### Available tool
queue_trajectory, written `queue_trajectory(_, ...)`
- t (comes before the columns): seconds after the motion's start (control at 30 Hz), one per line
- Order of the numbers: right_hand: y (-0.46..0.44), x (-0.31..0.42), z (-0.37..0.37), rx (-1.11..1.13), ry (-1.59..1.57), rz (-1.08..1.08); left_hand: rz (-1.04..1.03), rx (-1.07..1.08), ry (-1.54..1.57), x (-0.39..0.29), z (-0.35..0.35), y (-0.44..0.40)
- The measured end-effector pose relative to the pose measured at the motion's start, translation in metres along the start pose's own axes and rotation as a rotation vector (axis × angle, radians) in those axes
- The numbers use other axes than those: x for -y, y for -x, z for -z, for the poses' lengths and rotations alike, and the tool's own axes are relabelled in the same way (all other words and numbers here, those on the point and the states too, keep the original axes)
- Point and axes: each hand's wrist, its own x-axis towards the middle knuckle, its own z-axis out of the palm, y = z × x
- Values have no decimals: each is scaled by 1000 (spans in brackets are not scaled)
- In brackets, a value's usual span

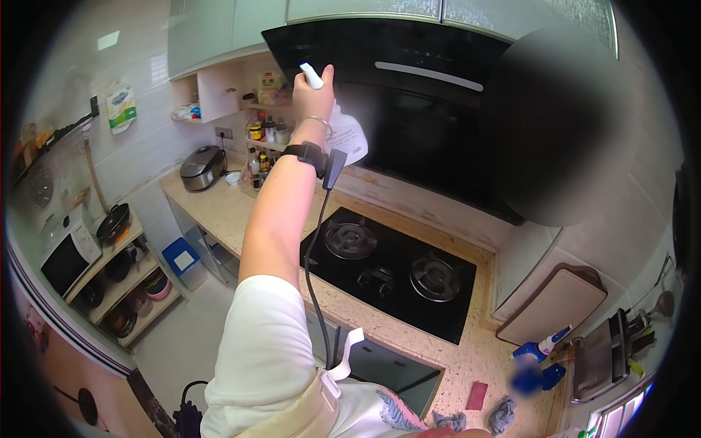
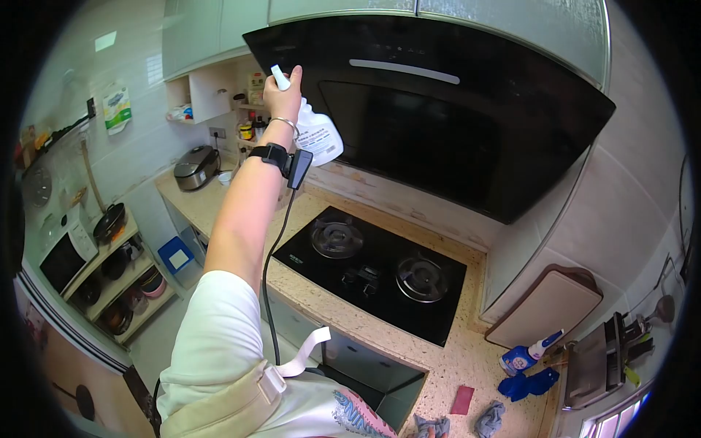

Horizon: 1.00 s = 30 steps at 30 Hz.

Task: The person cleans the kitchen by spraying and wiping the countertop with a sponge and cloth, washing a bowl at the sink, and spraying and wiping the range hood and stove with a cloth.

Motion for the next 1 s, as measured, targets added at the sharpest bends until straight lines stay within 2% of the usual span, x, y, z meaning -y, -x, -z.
queue_trajectory(0.07, -16, 0, 22, 148, -168, -82, -2, 2, -135, 16, 6, -9)
queue_trajectory(0.2, -78, 14, 127, 315, -380, -150, -67, 324, -259, 26, 14, 23)
queue_trajectory(0.23, -92, 16, 151, 345, -415, -148, -38, 411, -268, 24, 13, 38)
queue_trajectory(0.3, -110, 19, 186, 377, -464, -139, -218, 541, -213, 46, -1, 71)
queue_trajectory(0.37, -122, 22, 204, 402, -486, -129, -301, 633, -179, 45, -13, 104)
queue_trajectory(0.4, -125, 21, 209, 415, -493, -129, -255, 662, -177, 44, -21, 117)
queue_trajectory(0.5, -126, 20, 214, 457, -502, -130, -208, 761, -113, 34, -42, 157)
queue_trajectory(0.57, -125, 20, 216, 475, -505, -137, -305, 799, -149, 14, -56, 186)
queue_trajectory(0.67, -123, 19, 220, 479, -508, -139, -386, 819, -42, -18, -81, 229)
queue_trajectory(0.8, -119, 26, 227, 379, -518, -148, -384, 954, 112, -79, -102, 278)
queue_trajectory(0.9, -113, 36, 213, 219, -732, -316, -293, 960, 161, -99, -125, 326)
queue_trajectory(0.93, -115, 38, 205, 244, -952, -481, -232, 978, 170, -100, -132, 344)
queue_trajectory(1.0, -80, 19, 144, 290, -628, -324, -230, 1001, 95, -96, -131, 369)
